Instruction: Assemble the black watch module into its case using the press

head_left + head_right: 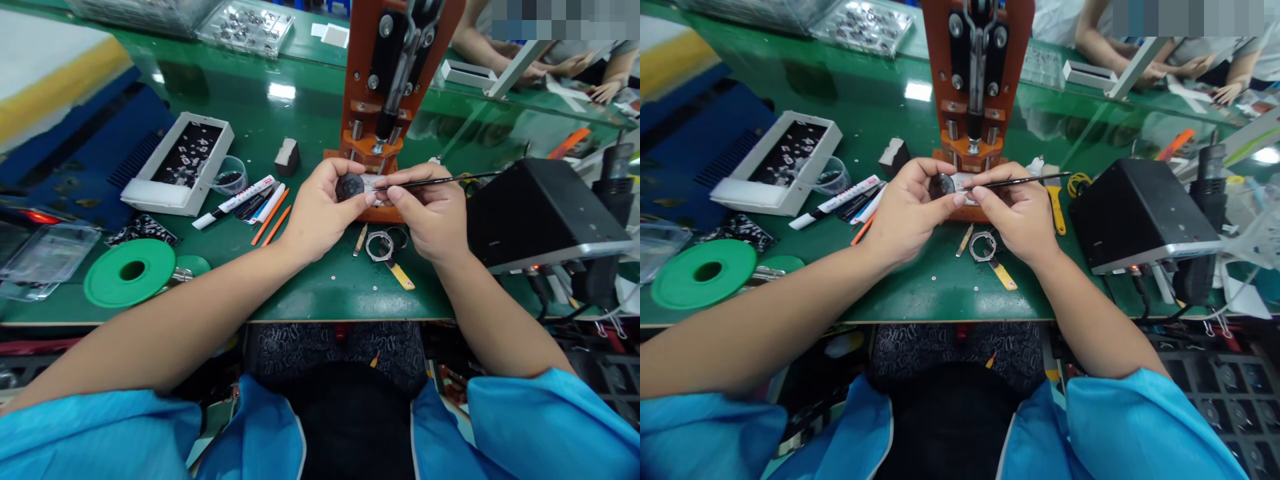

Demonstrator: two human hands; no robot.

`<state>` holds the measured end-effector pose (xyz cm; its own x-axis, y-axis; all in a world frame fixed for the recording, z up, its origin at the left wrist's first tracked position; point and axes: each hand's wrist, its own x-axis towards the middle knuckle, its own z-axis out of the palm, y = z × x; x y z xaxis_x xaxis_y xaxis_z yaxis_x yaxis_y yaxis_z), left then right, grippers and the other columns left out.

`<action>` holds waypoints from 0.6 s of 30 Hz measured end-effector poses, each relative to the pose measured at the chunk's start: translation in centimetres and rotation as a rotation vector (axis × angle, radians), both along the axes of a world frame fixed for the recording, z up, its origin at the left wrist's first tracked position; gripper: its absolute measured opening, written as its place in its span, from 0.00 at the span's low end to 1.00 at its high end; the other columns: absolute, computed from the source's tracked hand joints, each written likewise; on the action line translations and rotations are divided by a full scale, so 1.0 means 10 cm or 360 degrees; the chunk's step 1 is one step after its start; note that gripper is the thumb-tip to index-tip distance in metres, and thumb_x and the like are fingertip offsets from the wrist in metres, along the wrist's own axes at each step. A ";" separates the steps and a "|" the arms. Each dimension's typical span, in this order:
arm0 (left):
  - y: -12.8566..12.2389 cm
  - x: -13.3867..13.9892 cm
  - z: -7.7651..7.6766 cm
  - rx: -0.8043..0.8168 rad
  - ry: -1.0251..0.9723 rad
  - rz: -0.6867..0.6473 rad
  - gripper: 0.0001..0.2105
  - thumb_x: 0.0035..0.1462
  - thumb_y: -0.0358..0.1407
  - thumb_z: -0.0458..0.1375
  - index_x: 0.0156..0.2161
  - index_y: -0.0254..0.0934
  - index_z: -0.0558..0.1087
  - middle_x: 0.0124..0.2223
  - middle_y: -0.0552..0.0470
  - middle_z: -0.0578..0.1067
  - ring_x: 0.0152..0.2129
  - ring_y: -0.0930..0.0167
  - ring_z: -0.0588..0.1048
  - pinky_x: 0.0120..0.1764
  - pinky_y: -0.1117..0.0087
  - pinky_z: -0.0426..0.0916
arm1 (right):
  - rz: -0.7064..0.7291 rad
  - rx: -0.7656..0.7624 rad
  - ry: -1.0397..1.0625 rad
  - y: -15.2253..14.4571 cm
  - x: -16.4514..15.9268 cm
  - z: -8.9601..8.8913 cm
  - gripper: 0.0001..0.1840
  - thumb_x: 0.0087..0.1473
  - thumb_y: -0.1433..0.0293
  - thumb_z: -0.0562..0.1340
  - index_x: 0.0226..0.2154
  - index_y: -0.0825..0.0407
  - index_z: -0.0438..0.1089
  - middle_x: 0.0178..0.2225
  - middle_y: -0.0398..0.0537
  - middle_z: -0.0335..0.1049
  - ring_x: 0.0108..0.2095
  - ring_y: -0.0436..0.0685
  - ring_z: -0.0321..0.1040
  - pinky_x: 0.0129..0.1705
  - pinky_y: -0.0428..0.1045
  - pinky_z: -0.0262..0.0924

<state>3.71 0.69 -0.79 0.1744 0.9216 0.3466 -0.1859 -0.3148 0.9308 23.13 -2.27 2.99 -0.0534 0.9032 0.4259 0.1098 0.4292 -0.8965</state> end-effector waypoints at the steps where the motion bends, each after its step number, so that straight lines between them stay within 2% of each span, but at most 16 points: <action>1: 0.00 0.00 0.00 0.0015 0.0011 0.0007 0.27 0.58 0.50 0.81 0.53 0.44 0.74 0.51 0.50 0.82 0.51 0.65 0.82 0.58 0.62 0.78 | -0.0012 0.0018 -0.0023 -0.01 0.00 -0.01 0.18 0.67 0.50 0.79 0.43 0.46 0.82 0.47 0.48 0.85 0.47 0.60 0.85 0.60 0.58 0.83; 4: 0.00 0.00 -0.01 0.0037 0.0048 0.0043 0.27 0.57 0.52 0.81 0.52 0.44 0.74 0.51 0.51 0.82 0.51 0.64 0.82 0.59 0.61 0.78 | 0.0001 0.0069 -0.0057 -0.03 0.01 -0.02 0.15 0.69 0.53 0.77 0.44 0.46 0.83 0.48 0.49 0.85 0.49 0.61 0.85 0.62 0.59 0.82; 9: 0.02 -0.01 -0.03 0.0085 0.0035 0.0052 0.25 0.59 0.49 0.80 0.52 0.43 0.75 0.50 0.51 0.82 0.50 0.65 0.81 0.59 0.62 0.77 | 0.0052 0.0180 -0.0045 -0.03 0.00 -0.04 0.08 0.72 0.59 0.76 0.45 0.45 0.84 0.48 0.47 0.85 0.51 0.60 0.85 0.63 0.58 0.81; 12: 0.04 -0.02 -0.05 0.0139 0.0049 0.0069 0.25 0.59 0.50 0.80 0.52 0.44 0.76 0.50 0.51 0.83 0.49 0.66 0.81 0.57 0.63 0.76 | 0.0055 0.0400 -0.0087 0.03 0.01 -0.10 0.09 0.72 0.58 0.77 0.45 0.44 0.85 0.46 0.46 0.86 0.51 0.59 0.86 0.59 0.57 0.82; 15: 0.05 -0.04 -0.08 0.0185 0.0132 0.0137 0.24 0.60 0.52 0.80 0.52 0.44 0.77 0.48 0.52 0.82 0.46 0.66 0.80 0.54 0.63 0.76 | 0.0112 0.0648 -0.0104 0.13 0.04 -0.18 0.04 0.73 0.62 0.76 0.48 0.43 0.86 0.46 0.44 0.87 0.49 0.58 0.87 0.53 0.54 0.83; 18: 0.04 -0.04 -0.09 0.0190 0.0192 0.0190 0.22 0.62 0.53 0.78 0.51 0.45 0.78 0.46 0.53 0.82 0.42 0.67 0.79 0.49 0.64 0.75 | 0.0103 0.0727 -0.0109 0.17 0.05 -0.24 0.05 0.73 0.67 0.76 0.49 0.41 0.86 0.47 0.43 0.87 0.49 0.56 0.87 0.51 0.51 0.83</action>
<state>3.27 1.11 -1.66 0.1131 0.8919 0.4378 -0.0301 -0.4374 0.8988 23.60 -0.55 0.59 -0.1455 0.6176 0.7730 0.1221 0.7865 -0.6054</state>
